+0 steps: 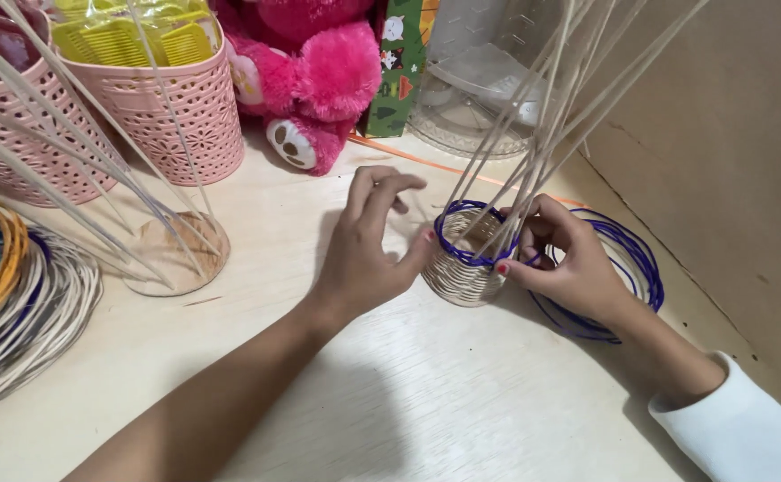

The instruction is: Weaving a purple reed strand through vertical supports to create a basket wall.

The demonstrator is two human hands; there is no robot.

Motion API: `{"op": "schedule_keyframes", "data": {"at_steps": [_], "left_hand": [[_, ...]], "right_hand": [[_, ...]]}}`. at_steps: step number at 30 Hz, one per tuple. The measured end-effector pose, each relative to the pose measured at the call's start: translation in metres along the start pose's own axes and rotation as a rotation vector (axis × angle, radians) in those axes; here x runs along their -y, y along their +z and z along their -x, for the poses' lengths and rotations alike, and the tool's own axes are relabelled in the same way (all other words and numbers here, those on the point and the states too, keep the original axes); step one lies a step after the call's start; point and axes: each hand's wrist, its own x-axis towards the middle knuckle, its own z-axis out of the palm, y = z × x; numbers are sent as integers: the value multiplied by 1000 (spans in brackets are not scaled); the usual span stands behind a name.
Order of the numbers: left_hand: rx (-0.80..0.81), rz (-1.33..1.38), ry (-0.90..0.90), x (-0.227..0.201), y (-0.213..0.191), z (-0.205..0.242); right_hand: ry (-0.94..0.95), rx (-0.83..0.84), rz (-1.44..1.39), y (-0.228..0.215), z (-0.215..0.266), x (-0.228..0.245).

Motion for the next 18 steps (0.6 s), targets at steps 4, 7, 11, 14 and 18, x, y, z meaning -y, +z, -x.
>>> {"op": "schedule_keyframes", "data": {"at_steps": [4,7,11,14,18], "left_hand": [[-2,70,227,-35,6,-1],[169,146,143,-79,2,-2],[223,55,-98,-107,-3,-2],[246,33,-122,-115,-8,-7],[244,110,-166,-121,-19,-17]], "right_hand": [[-68,-178,268,15,16,9],[-22,-256,416,21,26,2],[-37,-281,480,25,28,23],[-44,-264,461,25,25,33],[-95,-193,391,20,22,35]]}}
